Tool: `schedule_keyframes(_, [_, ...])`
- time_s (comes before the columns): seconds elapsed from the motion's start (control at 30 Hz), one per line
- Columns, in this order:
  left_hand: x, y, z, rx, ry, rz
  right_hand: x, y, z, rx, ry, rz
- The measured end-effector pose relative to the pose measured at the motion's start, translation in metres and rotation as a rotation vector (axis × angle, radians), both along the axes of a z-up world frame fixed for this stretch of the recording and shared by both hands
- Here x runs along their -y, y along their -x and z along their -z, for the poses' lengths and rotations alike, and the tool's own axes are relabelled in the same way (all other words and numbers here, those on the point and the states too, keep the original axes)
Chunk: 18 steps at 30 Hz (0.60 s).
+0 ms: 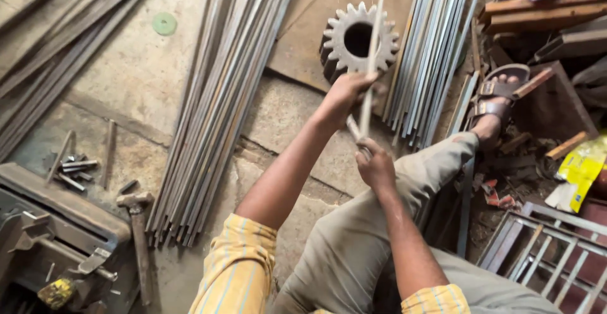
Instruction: The person strikes a long metal rod with a hammer against a large metal gear on the floor, turning and moving the rod between strikes to straighten it.
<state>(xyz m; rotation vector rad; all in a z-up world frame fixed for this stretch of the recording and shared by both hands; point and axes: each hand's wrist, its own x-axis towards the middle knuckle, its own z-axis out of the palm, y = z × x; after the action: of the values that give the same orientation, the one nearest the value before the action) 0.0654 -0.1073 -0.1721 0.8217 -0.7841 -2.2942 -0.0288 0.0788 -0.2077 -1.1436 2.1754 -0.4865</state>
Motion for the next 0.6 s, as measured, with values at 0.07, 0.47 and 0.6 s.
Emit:
schedule_keyframes(0.07, [0.003, 0.005, -0.034, -0.179, -0.149, 0.041, -0.009, 0.002, 0.002, 0.02, 0.134, -0.046])
schedule_keyframes(0.47, [0.017, 0.08, -0.074, -0.636, -0.137, -0.041, -0.011, 0.007, 0.001, 0.122, 0.04, 0.007])
schedule_keyframes(0.6, [0.011, 0.073, -0.087, -0.51, -0.126, -0.021, -0.01, 0.01, 0.005, 0.05, 0.176, -0.108])
